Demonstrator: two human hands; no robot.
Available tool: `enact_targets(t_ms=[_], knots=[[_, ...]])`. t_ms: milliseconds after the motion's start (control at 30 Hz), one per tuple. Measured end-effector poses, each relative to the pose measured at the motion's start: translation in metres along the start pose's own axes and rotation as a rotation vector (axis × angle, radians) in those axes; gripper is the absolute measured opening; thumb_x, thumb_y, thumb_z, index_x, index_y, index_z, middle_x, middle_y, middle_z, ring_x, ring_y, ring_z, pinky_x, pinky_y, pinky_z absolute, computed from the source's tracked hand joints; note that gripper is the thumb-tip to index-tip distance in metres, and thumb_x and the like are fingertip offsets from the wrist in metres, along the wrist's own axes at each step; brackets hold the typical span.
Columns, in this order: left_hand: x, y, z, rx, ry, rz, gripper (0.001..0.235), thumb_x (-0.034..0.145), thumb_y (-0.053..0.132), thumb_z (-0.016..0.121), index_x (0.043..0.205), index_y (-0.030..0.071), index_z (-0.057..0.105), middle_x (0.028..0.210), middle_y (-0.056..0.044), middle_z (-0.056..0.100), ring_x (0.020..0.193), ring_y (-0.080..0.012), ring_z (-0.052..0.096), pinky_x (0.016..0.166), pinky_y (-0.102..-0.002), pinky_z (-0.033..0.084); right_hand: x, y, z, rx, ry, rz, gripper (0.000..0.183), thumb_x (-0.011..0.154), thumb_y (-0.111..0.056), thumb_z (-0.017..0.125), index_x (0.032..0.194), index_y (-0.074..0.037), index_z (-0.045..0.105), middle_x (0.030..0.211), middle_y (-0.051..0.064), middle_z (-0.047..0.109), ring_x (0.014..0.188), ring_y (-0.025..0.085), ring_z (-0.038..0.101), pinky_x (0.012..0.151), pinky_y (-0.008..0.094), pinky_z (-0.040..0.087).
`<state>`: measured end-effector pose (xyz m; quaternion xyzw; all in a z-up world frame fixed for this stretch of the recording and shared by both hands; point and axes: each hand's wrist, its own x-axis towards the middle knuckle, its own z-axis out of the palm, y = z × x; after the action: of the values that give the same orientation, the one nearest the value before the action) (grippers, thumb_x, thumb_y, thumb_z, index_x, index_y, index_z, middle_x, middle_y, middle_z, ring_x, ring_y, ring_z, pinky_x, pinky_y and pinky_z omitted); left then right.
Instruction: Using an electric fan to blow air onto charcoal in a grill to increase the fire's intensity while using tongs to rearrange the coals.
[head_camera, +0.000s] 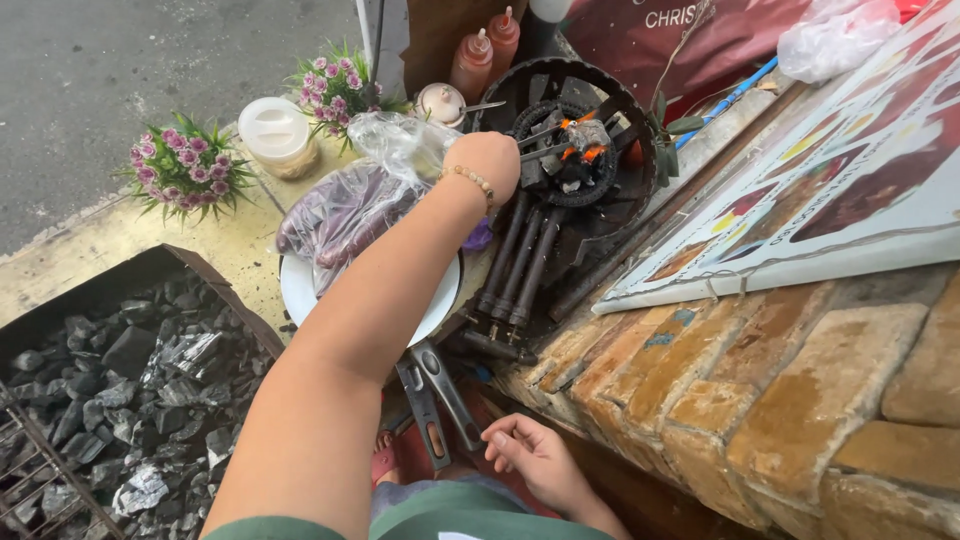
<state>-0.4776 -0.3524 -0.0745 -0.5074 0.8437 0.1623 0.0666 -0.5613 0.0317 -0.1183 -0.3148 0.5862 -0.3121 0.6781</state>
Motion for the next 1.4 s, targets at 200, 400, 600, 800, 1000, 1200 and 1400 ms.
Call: enact_targets(t_ms=[200, 400, 600, 800, 1000, 1200, 1400], knots=[[-0.002, 0.0, -0.004, 0.074, -0.055, 0.01, 0.026, 0.087, 0.0, 0.058, 0.1, 0.015, 0.074, 0.097, -0.005, 0.075, 0.087, -0.0277, 0.074, 0.07, -0.041, 0.061, -0.001, -0.001, 0.002, -0.041, 0.0, -0.02, 0.025, 0.097, -0.026, 0.065, 0.101, -0.003, 0.075, 0.083, 0.008, 0.073, 0.069, 0.014, 0.063, 0.069, 0.028, 0.054], [-0.013, -0.001, -0.022, -0.029, -0.098, -0.021, 0.028, 0.088, 0.0, 0.054, 0.106, 0.011, 0.072, 0.101, -0.008, 0.074, 0.088, -0.0292, 0.073, 0.072, -0.042, 0.061, -0.002, 0.005, 0.003, -0.025, 0.008, -0.053, 0.025, 0.097, -0.025, 0.065, 0.101, -0.002, 0.075, 0.083, 0.009, 0.074, 0.068, 0.014, 0.064, 0.069, 0.026, 0.054], [-0.02, -0.026, -0.023, -0.378, -0.122, -0.076, 0.027, 0.089, 0.007, 0.041, 0.101, 0.006, 0.064, 0.102, -0.012, 0.066, 0.083, -0.0274, 0.062, 0.068, -0.04, 0.053, -0.004, 0.007, 0.005, -0.052, 0.011, -0.036, 0.024, 0.098, -0.023, 0.065, 0.101, -0.002, 0.075, 0.083, 0.008, 0.075, 0.068, 0.014, 0.065, 0.069, 0.026, 0.056], [-0.09, -0.052, -0.049, -0.883, -0.143, -0.158, 0.02, 0.101, 0.026, 0.057, 0.105, 0.008, 0.065, 0.088, -0.006, 0.072, 0.065, -0.0131, 0.066, 0.059, -0.03, 0.051, -0.005, 0.005, 0.016, -0.073, 0.01, -0.048, 0.022, 0.098, -0.02, 0.064, 0.101, -0.002, 0.075, 0.081, 0.009, 0.074, 0.069, 0.015, 0.064, 0.07, 0.028, 0.054], [-0.228, -0.091, -0.083, -0.933, -0.028, -0.215, 0.031, 0.101, 0.031, 0.053, 0.121, 0.011, 0.066, 0.087, -0.002, 0.069, 0.066, -0.0112, 0.062, 0.053, -0.03, 0.048, -0.001, -0.005, 0.028, -0.308, -0.059, -0.071, 0.025, 0.097, -0.023, 0.062, 0.106, -0.005, 0.076, 0.083, 0.008, 0.076, 0.068, 0.015, 0.067, 0.072, 0.027, 0.056], [-0.418, -0.157, -0.067, -0.6, 0.173, -0.403, 0.056, 0.098, 0.036, 0.056, 0.146, 0.007, 0.054, 0.144, -0.013, 0.061, 0.131, -0.0305, 0.057, 0.104, -0.046, 0.045, -0.009, -0.017, 0.06, -0.417, -0.146, -0.041, 0.027, 0.099, -0.022, 0.059, 0.105, -0.003, 0.077, 0.086, 0.01, 0.075, 0.072, 0.017, 0.065, 0.076, 0.03, 0.055], [-0.576, -0.183, 0.001, -0.354, 0.105, -0.765, 0.048, 0.097, 0.035, 0.054, 0.139, 0.013, 0.059, 0.125, -0.016, 0.071, 0.113, -0.042, 0.065, 0.092, -0.054, 0.05, -0.008, -0.014, 0.092, -0.472, -0.244, -0.006, 0.026, 0.1, -0.02, 0.059, 0.104, -0.001, 0.077, 0.086, 0.009, 0.074, 0.075, 0.017, 0.064, 0.077, 0.029, 0.054]])
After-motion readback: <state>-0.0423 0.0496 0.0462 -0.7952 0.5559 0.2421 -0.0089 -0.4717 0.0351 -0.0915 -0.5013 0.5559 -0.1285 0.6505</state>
